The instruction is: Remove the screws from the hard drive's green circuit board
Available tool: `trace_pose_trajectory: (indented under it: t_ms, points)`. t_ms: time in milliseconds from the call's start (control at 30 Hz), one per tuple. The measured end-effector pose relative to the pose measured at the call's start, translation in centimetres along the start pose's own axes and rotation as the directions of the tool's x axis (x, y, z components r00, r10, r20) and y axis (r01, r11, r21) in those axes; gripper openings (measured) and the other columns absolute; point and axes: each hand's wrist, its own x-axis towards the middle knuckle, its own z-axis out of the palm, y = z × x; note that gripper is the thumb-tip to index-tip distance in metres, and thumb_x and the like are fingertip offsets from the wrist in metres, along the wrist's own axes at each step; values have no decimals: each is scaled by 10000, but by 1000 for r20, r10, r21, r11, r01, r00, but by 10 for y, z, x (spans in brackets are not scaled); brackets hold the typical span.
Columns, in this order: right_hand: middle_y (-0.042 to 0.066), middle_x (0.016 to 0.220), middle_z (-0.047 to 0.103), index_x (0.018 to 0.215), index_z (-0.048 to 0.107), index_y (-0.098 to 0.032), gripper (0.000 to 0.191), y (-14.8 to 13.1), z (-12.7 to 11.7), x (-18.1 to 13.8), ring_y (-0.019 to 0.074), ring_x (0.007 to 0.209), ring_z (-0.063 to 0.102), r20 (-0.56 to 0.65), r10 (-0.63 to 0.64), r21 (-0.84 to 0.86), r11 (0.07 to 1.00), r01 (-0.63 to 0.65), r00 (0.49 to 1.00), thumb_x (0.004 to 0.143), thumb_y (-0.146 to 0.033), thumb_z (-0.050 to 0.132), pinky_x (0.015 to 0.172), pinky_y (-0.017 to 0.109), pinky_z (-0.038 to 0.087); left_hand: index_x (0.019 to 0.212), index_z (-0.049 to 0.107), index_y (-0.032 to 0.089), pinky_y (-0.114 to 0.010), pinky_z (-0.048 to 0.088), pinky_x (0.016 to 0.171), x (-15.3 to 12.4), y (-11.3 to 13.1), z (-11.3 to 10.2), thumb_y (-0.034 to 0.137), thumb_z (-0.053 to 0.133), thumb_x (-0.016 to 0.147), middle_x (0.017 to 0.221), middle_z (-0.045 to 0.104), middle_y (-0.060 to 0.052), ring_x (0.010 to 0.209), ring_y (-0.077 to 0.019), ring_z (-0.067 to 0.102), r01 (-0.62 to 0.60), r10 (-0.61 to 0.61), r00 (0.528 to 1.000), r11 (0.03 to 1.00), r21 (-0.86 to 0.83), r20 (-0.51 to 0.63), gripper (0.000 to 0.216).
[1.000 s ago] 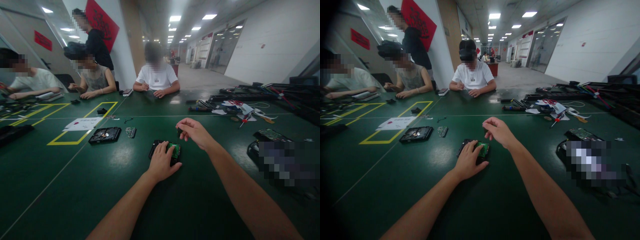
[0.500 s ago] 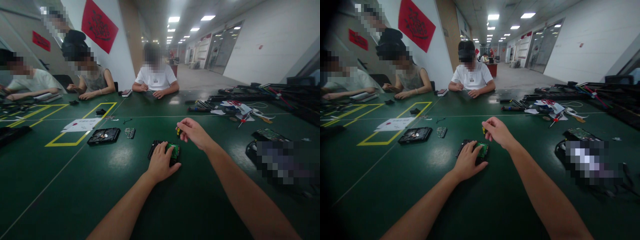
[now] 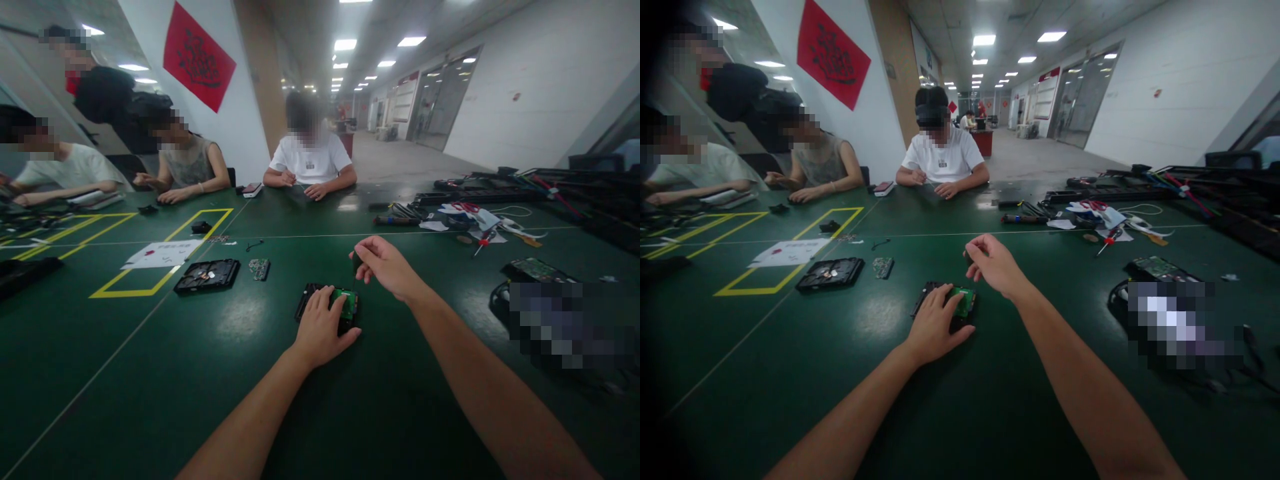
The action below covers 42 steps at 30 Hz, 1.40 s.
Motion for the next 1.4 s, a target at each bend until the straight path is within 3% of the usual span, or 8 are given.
trace_pose_trajectory:
  t_ms: [167,467,667,833,967,1133,1300,1400]
  points:
    - [12,772,658,933,700,-200,172,-4,-2,0,95,542,526,2,-11,-85,996,11,1000,916,-333,593,455,220,355,1473,486,228,-589,312,1213,0,1,-1,617,681,865,1577,405,-168,1462,-400,389,-1,1,1000,1000,-3,0,748]
    - [32,886,696,1000,639,-207,268,1,2,0,102,563,557,-10,-9,-34,999,8,1000,904,-455,669,454,224,388,1465,487,242,-600,314,1208,1,0,-1,619,685,858,1577,410,-162,1459,-404,394,-3,3,1000,1000,-9,-9,741]
    - [58,976,733,929,651,-204,120,-2,-1,0,106,560,594,18,39,-3,999,-39,999,902,-316,619,467,239,422,1468,487,232,-584,302,1223,0,-1,0,616,685,861,1585,401,-162,1467,-399,387,-8,8,1000,1000,-23,-10,745]
    - [41,837,707,912,763,-201,180,-5,-4,-1,106,590,529,3,-10,-103,995,11,1000,894,-307,619,478,224,370,1472,481,247,-594,302,1219,0,-1,0,616,693,856,1590,395,-152,1470,-398,381,-3,3,1000,1000,-18,-5,749]
    - [40,871,707,990,757,-201,217,-6,0,-2,93,566,521,59,11,-63,998,-7,998,914,-359,629,457,219,353,1474,480,245,-594,306,1217,0,-1,0,616,697,852,1586,398,-155,1464,-402,387,2,-2,1000,1000,-12,-6,756]
    - [23,819,682,977,678,-194,203,-2,4,-1,112,579,592,13,3,-34,999,-2,1000,914,-385,650,507,238,456,1473,482,238,-593,305,1217,1,-1,1,622,687,858,1582,401,-159,1460,-401,390,-6,6,1000,1000,-6,-9,754]
    - [46,1045,743,988,627,-214,159,2,-2,2,92,565,574,-3,-15,-40,999,15,1000,891,-334,667,476,232,412,1471,486,242,-593,307,1216,1,-1,2,627,685,859,1582,400,-155,1460,-401,388,-3,3,1000,1000,1,-9,750]
    - [48,1038,750,954,693,-206,131,1,-6,2,90,587,545,28,-11,-85,996,13,1000,896,-312,644,486,226,392,1472,489,233,-582,307,1219,0,0,0,633,671,868,1579,401,-158,1464,-402,384,-4,4,1000,1000,6,-4,747]
